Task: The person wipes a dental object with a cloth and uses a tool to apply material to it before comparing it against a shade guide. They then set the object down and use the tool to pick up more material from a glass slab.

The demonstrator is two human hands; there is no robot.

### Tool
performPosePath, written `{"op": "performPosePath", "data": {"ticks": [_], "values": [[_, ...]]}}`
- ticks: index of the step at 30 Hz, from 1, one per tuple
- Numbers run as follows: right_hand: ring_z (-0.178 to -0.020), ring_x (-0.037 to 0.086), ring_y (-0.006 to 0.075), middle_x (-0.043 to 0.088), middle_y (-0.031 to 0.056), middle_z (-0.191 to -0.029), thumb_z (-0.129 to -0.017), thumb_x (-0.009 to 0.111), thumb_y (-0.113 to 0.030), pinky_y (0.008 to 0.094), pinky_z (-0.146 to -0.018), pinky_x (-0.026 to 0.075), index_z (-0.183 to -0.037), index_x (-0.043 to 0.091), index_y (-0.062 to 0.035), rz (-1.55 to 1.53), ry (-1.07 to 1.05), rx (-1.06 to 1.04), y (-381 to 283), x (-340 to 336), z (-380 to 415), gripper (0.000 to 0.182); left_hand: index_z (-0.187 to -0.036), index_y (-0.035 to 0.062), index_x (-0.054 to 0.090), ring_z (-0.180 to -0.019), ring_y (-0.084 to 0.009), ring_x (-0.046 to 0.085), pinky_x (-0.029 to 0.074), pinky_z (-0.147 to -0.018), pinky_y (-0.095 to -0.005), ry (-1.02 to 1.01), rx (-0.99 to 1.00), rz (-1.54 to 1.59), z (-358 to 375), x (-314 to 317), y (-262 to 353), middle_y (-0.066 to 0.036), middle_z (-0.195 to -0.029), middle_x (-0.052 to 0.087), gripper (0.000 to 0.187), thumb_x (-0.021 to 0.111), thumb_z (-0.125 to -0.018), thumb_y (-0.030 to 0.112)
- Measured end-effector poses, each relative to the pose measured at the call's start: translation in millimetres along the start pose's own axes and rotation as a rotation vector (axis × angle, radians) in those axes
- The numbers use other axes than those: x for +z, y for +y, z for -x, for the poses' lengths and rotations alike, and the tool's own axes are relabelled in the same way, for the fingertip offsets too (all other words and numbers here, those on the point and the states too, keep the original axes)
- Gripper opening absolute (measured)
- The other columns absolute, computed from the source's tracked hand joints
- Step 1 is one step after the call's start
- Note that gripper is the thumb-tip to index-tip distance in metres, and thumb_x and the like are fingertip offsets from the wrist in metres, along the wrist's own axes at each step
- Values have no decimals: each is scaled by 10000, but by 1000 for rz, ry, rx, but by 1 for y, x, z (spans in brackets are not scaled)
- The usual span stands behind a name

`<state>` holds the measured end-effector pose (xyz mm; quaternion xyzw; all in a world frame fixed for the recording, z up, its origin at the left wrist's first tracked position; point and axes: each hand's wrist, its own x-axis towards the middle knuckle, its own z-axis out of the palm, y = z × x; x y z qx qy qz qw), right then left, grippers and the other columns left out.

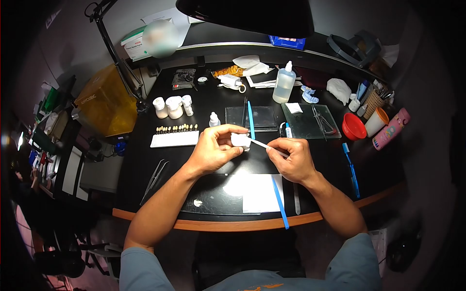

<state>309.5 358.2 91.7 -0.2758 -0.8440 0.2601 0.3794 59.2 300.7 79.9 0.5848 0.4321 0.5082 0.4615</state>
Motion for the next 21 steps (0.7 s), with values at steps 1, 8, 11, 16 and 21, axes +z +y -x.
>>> {"op": "performPosePath", "data": {"ticks": [1, 8, 11, 16, 21], "values": [[-545, 653, 175, 706, 115, -675, -885, 724, -94, 320, -507, 471, -890, 775, 31, 2, -1, 0, 0, 0, 0, 135, -1273, -33, 672, -1010, -161, 744, 600, -928, -292, -3, -7, -3, 0, 1, 1, -129, -1119, 758, 383, 761, -901, -49], [-536, 647, 166, 696, 97, -646, -894, 725, -92, 317, -508, 469, -871, 771, 25, 26, 37, -4, -1, -1, -1, 128, -1273, -35, 671, -929, -135, 737, 609, -857, -276, 24, -63, -32, -2, 1, 1, -121, -1076, 765, 334, 741, -948, -4], [-521, 631, 154, 683, 79, -623, -900, 725, -88, 314, -503, 460, -863, 769, 19, 36, 72, -5, 0, -2, -2, 121, -1250, -35, 678, -897, -130, 734, 607, -833, -272, 31, -28, -5, -3, 1, -5, -112, -1029, 766, 299, 744, -965, 26], [-512, 611, 131, 677, 64, -616, -902, 724, -79, 304, -496, 449, -864, 769, 16, 20, 98, -32, -2, -2, -2, 111, -1150, -20, 704, -810, -99, 702, 576, -744, -250, 60, -57, -23, -2, 1, -3, -79, -953, 757, 187, 720, -1003, 95], [-518, 605, 107, 687, 53, -629, -897, 728, -71, 286, -489, 435, -867, 768, 20, 2, 84, -64, -3, -3, -2, 104, -1053, -14, 727, -746, -81, 683, 558, -685, -235, 101, -56, -85, -2, 0, -5, -60, -894, 756, 148, 701, -1013, 127]]}}
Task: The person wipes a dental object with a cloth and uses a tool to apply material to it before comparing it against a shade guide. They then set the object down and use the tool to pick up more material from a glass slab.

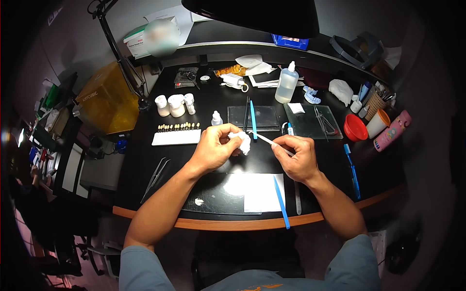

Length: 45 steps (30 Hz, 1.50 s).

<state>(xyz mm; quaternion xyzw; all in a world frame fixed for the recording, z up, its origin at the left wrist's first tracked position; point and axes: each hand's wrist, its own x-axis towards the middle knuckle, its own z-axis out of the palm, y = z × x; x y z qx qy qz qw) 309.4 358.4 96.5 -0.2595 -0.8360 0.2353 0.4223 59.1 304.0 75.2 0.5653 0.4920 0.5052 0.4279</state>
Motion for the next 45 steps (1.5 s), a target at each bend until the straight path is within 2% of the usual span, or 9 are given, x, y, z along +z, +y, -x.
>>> {"op": "performPosePath", "data": {"ticks": [5, 8, 11, 14, 22, 29, 35, 39, 45], "values": [[-521, 610, 112, 697, 68, -648, -887, 733, -70, 285, -485, 437, -880, 782, 26, -16, 1, -23, 0, 1, 0, 109, -1007, -30, 743, -705, -84, 692, 582, -660, -243, 65, -26, -53, 2, 1, 7, -67, -854, 762, 154, 702, -996, 118], [-521, 616, 128, 703, 85, -655, -871, 738, -73, 290, -486, 444, -881, 797, 23, -6, -25, -29, 1, 2, 1, 114, -1010, -6, 737, -757, -92, 687, 549, -689, -245, 28, -58, -65, 2, -1, 8, -66, -880, 757, 112, 693, -1006, 98], [-522, 622, 141, 707, 97, -661, -856, 740, -74, 294, -488, 448, -881, 808, 16, 3, -39, -15, -1, 1, 1, 115, -1023, -15, 742, -767, -98, 693, 557, -706, -251, 14, -4, 16, 2, 0, 4, -70, -891, 759, 119, 692, -1004, 91], [-522, 624, 144, 706, 100, -660, -854, 742, -74, 297, -488, 449, -889, 814, 8, 10, -40, -16, -2, 0, 0, 115, -1048, -23, 746, -782, -101, 699, 565, -728, -258, 8, 67, -40, -1, -2, -5, -69, -896, 759, 138, 690, -1007, 95], [-530, 625, 143, 703, 95, -659, -849, 758, -83, 296, -492, 446, -903, 822, -2, 1, -50, -16, 1, -1, -1, 117, -1094, -52, 742, -844, -135, 730, 609, -783, -287, -45, -22, 182, 0, -5, 1, -102, -940, 762, 175, 668, -1021, 89], [-542, 633, 149, 700, 89, -658, -840, 772, -91, 296, -505, 459, -909, 826, -6, 35, -50, -21, 0, -1, -1, 122, -1165, -57, 746, -854, -138, 735, 608, -809, -284, -42, 9, 113, 2, -2, 8, -120, -973, 775, 221, 689, -1004, 84], [-564, 648, 155, 708, 91, -692, -829, 781, -81, 296, -530, 481, -900, 819, 2, 27, -9, -6, 2, 1, 1, 115, -1085, -57, 766, -888, -147, 745, 600, -845, -284, -26, 63, 58, 4, 0, 10, -133, -982, 782, 189, 788, -923, 36], [-575, 651, 151, 705, 88, -704, -827, 791, -69, 293, -538, 484, -897, 814, 3, 15, 0, -12, 0, 1, 1, 104, -998, -52, 765, -913, -168, 755, 610, -874, -301, 14, 184, 48, 5, 2, 10, -142, -998, 777, 156, 833, -858, -37], [-582, 642, 138, 694, 85, -700, -839, 799, -60, 287, -533, 471, -918, 812, 3, -2, 7, -63, -5, 2, 1, 102, -977, -38, 741, -926, -170, 768, 615, -897, -299, 73, 218, 127, 6, 6, 14, -135, -975, 784, 160, 839, -851, -35]]}}
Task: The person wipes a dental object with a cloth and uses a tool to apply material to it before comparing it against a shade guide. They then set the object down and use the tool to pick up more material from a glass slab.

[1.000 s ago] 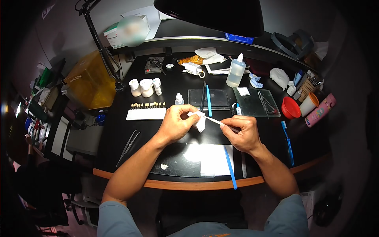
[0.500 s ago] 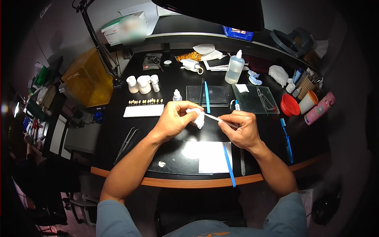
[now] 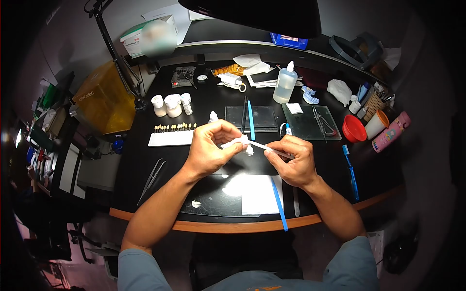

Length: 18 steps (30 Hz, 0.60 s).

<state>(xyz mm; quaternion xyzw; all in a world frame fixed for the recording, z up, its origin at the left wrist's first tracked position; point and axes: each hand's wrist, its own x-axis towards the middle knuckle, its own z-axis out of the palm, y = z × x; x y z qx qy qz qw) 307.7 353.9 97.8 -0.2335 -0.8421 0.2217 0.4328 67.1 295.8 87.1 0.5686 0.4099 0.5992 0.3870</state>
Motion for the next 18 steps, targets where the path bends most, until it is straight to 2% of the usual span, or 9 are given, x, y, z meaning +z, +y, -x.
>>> {"op": "performPosePath", "data": {"ticks": [5, 6, 9, 12, 15, 16, 18], "values": [[-577, 630, 135, 685, 82, -698, -837, 804, -57, 281, -532, 461, -925, 813, 3, 3, -15, 4, 1, -2, 1, 107, -1012, -39, 751, -945, -157, 764, 602, -905, -292, -21, 17, -5, 0, -2, -4, -120, -975, 791, 160, 809, -863, -51], [-576, 628, 135, 683, 81, -697, -836, 806, -57, 279, -531, 459, -926, 813, 3, 6, -19, 5, 2, -1, 0, 108, -1070, -67, 733, -952, -187, 760, 612, -917, -314, -37, 12, -44, 0, -3, -5, -143, -1009, 770, 195, 789, -883, -78], [-573, 627, 134, 680, 80, -694, -834, 806, -55, 282, -525, 459, -927, 814, 1, -6, -28, 11, 5, -2, 0, 109, -1025, -47, 770, -928, -185, 760, 615, -885, -309, -20, 21, -31, 1, -1, -6, -138, -997, 780, 154, 796, -875, -66], [-564, 622, 133, 679, 79, -693, -844, 797, -62, 291, -518, 457, -907, 809, 2, -12, -26, 17, 2, -3, -1, 90, -996, -20, 794, -898, -186, 773, 617, -840, -297, -9, 307, -425, 0, -2, -2, -134, -971, 796, 158, 819, -842, -47], [-563, 623, 132, 680, 79, -697, -854, 789, -65, 291, -517, 456, -906, 802, 8, -9, -36, 5, 1, -3, -1, 90, -964, 6, 812, -874, -189, 785, 616, -803, -288, 30, 480, -496, 0, 3, 1, -122, -954, 806, 158, 828, -813, -38], [-564, 624, 132, 681, 79, -698, -858, 787, -67, 290, -517, 456, -907, 800, 10, -7, -38, -4, 0, -4, -1, 92, -1046, -11, 785, -881, -196, 790, 617, -815, -280, 3, 523, -517, 1, 0, 0, -125, -967, 805, 238, 807, -815, -59], [-568, 628, 132, 681, 79, -701, -863, 783, -62, 289, -519, 460, -917, 798, 12, -13, -31, -2, -1, -4, -2, 93, -1134, -26, 742, -899, -196, 790, 619, -825, -278, 64, 468, -466, 2, 4, -2, -140, -969, 802, 322, 802, -820, -66]]}}
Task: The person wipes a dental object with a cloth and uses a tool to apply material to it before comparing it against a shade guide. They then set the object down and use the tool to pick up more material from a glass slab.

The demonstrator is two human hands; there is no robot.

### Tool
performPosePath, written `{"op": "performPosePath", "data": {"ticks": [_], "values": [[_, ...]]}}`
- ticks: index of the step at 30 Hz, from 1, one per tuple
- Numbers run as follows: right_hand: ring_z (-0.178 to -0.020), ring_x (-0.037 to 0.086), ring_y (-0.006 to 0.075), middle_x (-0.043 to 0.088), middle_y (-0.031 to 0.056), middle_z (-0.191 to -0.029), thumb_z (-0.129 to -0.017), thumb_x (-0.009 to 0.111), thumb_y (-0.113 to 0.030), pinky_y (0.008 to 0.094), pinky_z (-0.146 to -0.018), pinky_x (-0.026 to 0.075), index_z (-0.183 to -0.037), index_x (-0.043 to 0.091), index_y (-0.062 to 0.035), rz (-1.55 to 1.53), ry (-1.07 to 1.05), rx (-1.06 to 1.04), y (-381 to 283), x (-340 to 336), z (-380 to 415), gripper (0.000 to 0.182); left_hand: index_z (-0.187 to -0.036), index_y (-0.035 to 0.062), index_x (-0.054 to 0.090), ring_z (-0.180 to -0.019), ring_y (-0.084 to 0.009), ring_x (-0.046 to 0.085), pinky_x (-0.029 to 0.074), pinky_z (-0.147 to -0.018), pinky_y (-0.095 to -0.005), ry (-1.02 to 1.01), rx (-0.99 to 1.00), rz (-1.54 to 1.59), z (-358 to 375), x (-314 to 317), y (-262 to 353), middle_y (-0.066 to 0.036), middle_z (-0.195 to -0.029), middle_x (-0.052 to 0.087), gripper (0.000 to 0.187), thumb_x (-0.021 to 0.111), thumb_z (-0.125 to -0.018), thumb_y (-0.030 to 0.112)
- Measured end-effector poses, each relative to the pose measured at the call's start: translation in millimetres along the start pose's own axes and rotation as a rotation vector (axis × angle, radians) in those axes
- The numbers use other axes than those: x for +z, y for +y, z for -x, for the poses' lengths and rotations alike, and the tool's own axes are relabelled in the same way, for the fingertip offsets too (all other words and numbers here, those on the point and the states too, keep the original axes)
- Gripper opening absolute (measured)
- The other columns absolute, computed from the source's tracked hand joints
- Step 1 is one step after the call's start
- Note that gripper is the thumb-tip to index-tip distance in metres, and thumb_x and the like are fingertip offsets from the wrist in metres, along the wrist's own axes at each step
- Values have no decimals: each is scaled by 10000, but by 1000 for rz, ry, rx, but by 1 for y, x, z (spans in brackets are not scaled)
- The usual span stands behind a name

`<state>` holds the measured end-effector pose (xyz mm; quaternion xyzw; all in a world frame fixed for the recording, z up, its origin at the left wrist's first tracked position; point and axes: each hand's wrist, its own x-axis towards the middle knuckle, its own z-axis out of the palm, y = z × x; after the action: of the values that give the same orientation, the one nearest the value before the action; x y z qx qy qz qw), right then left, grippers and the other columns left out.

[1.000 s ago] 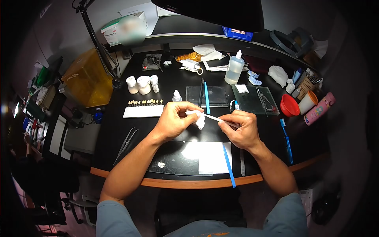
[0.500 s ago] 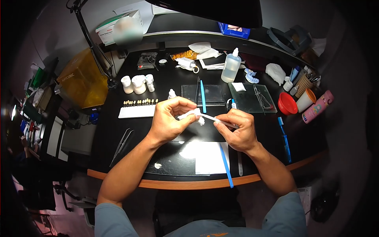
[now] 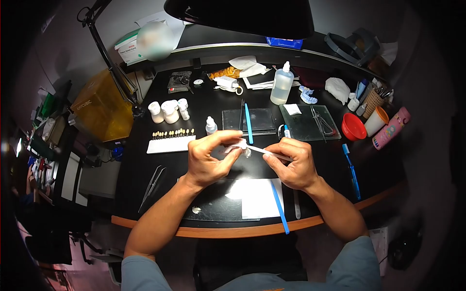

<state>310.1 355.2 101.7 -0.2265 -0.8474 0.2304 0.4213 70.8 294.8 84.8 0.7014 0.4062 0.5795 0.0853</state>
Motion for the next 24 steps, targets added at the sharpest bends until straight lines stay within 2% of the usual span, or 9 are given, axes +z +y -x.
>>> {"op": "performPosePath", "data": {"ticks": [2, 8, 18, 24], "values": [[-571, 632, 132, 682, 78, -703, -867, 782, -59, 287, -521, 463, -925, 796, 12, 2, 8, -1, -1, -1, 0, 92, -1270, -48, 652, -934, -201, 790, 620, -848, -278, -21, -43, -9, 0, -2, 4, -162, -971, 797, 466, 803, -829, -69], [-579, 641, 133, 688, 78, -711, -866, 788, -52, 284, -530, 471, -929, 796, 12, 2, 17, -2, -1, 0, -1, 90, -1273, -42, 659, -930, -193, 788, 614, -863, -274, -11, -73, 28, 1, 1, 1, -151, -967, 797, 474, 801, -822, -73], [-577, 631, 132, 695, 85, -717, -855, 796, -56, 283, -528, 458, -929, 800, 12, 13, 35, -29, 1, -2, -1, 101, -1321, -33, 648, -937, -183, 782, 610, -836, -260, -25, 6, -31, 1, 2, 0, -148, -988, 795, 503, 798, -842, -62], [-573, 607, 116, 689, 75, -712, -870, 789, -66, 278, -522, 442, -942, 808, 9, -24, 10, 15, 0, 1, 2, 106, -1362, -44, 618, -960, -200, 774, 610, -870, -280, -30, -52, 49, 4, 3, 5, -175, -1033, 783, 518, 798, -876, -41]]}}
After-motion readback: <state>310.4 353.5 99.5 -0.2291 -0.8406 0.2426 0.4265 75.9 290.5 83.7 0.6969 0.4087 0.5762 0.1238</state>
